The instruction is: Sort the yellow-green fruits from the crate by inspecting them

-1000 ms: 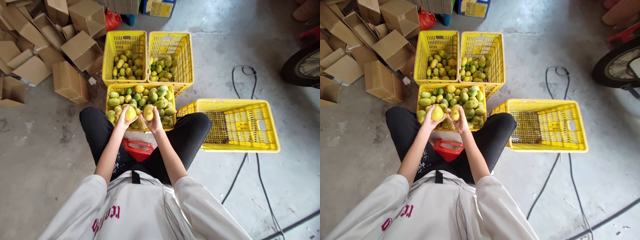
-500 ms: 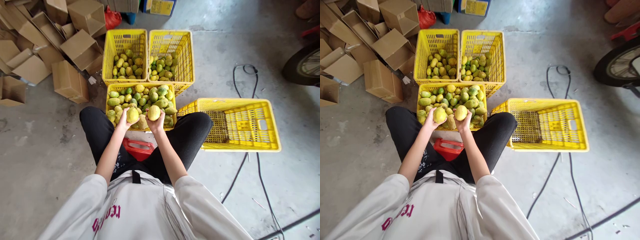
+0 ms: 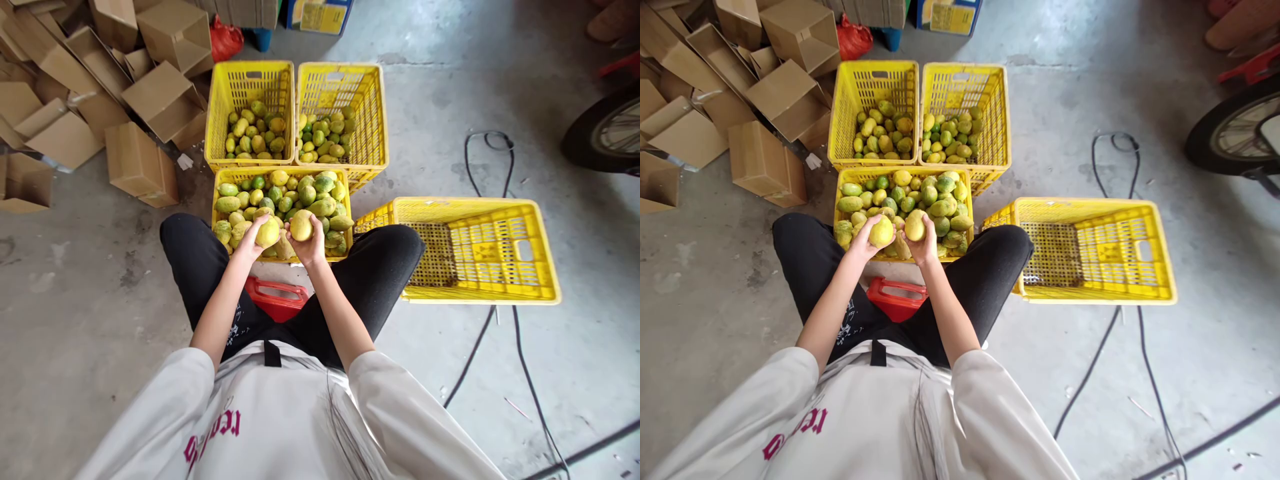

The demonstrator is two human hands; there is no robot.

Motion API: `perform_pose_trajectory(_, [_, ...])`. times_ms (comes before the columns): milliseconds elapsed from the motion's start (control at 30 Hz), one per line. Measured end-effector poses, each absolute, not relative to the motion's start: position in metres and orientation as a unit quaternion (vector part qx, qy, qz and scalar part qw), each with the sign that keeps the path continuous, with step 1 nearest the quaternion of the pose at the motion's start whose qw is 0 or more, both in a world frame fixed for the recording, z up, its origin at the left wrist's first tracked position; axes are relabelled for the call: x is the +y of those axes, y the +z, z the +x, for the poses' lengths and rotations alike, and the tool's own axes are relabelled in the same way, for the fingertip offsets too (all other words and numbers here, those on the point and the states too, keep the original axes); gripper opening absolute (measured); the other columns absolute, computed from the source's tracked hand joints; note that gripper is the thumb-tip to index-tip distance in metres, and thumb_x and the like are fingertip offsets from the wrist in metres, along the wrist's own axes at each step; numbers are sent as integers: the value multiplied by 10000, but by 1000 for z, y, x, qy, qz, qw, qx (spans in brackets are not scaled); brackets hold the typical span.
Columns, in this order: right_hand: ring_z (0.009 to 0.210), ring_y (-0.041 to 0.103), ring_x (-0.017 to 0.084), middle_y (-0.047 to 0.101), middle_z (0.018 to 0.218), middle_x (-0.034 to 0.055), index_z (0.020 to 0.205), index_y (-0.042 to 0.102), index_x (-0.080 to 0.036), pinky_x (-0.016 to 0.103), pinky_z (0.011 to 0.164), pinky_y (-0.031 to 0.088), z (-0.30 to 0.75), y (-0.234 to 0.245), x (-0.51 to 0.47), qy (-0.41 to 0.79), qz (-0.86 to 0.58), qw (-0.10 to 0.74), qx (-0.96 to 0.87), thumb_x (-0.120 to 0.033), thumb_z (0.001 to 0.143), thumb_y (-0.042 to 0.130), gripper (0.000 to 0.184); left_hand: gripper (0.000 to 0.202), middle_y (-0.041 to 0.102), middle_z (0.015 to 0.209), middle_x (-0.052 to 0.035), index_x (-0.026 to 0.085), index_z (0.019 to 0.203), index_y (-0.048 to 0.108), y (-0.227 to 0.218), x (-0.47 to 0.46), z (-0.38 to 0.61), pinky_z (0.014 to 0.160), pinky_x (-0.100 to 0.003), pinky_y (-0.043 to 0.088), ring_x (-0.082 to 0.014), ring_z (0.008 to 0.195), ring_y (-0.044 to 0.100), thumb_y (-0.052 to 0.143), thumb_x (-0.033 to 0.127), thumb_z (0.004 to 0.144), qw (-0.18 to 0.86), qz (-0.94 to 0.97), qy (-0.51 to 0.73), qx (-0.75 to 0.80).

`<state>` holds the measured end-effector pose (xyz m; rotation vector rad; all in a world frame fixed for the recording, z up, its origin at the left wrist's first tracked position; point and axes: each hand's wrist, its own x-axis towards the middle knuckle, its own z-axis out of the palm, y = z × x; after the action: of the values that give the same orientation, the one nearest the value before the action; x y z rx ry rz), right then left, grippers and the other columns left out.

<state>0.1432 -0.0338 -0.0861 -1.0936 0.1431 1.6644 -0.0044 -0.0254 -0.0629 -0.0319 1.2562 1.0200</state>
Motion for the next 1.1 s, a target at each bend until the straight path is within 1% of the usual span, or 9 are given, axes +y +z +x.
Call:
perform_pose_trajectory(133, [977, 789, 238, 833, 942, 72, 1076, 763, -235, 252, 625, 609, 144, -94, -34, 709, -460, 530, 60, -511, 1151, 573, 344, 120, 787, 883, -61, 250, 1021, 744, -62, -24, -4, 1212, -425, 693, -296, 1226, 858, 723, 246, 1139, 673, -46, 469, 570])
perform_pose_trajectory(267, [922, 819, 257, 825, 894, 66, 1053, 772, -250, 261, 546, 618, 144, -107, -30, 704, -450, 546, 71, -508, 1104, 575, 329, 78, 825, 986, -78, 282, 1102, 760, -64, -21, -5, 1204, -516, 710, -366, 1361, 842, 714, 340, 1126, 664, -75, 480, 568])
perform_pose_trajectory(433, [866, 850, 296, 797, 830, 45, 1034, 755, -257, 398, 670, 757, 144, -114, -28, 690, -465, 551, 59, -478, 1072, 654, 247, 189, 884, 1106, -109, 267, 1283, 761, -66, -19, -5, 1207, -593, 718, -390, 1358, 843, 664, 373, 1160, 689, -67, 456, 560])
perform_pose_trajectory(567, [852, 861, 264, 763, 799, 15, 1017, 719, -257, 405, 804, 791, 142, -107, -30, 690, -472, 544, 65, -467, 1163, 632, 270, 206, 848, 1039, -100, 247, 1178, 750, -68, -20, -4, 1201, -498, 717, -345, 1289, 864, 685, 442, 1188, 690, -64, 456, 558])
perform_pose_trajectory(700, [902, 853, 188, 787, 874, -30, 1087, 683, -264, 321, 886, 767, 140, -98, -31, 687, -474, 547, 61, -366, 1222, 623, 179, 188, 810, 1017, -47, 245, 1103, 747, -74, -23, -5, 1139, -396, 717, -272, 1174, 873, 905, 324, 1040, 669, -36, 484, 563])
perform_pose_trajectory(767, [922, 849, 187, 791, 894, -28, 1107, 682, -259, 321, 903, 764, 139, -96, -31, 693, -474, 541, 50, -361, 1217, 660, 152, 181, 809, 1000, -48, 238, 1082, 748, -75, -24, -5, 1115, -386, 721, -263, 1146, 865, 914, 272, 1019, 665, -25, 491, 563])
perform_pose_trajectory(867, [968, 849, 235, 803, 880, 20, 1090, 709, -241, 346, 856, 773, 141, -97, -32, 715, -474, 513, 34, -457, 1212, 668, 251, 98, 797, 930, -66, 226, 1027, 740, -70, -24, -3, 1128, -412, 723, -284, 1152, 859, 795, 250, 1104, 673, -28, 487, 556])
perform_pose_trajectory(967, [993, 836, 261, 821, 894, 64, 1074, 737, -229, 328, 761, 752, 143, -102, -33, 720, -474, 505, 24, -570, 1180, 668, 364, 227, 748, 853, -48, 248, 970, 710, -63, -23, -1, 1151, -452, 724, -295, 1181, 867, 649, 275, 1187, 667, -42, 487, 562])
perform_pose_trajectory(1100, [837, 760, 230, 815, 872, 49, 1035, 743, -251, 320, 675, 723, 144, -110, -32, 709, -465, 530, 7, -559, 1116, 717, 319, 235, 782, 889, -57, 263, 1020, 740, -57, -21, -2, 1224, -513, 697, -324, 1295, 852, 601, 308, 1203, 658, -56, 496, 563])
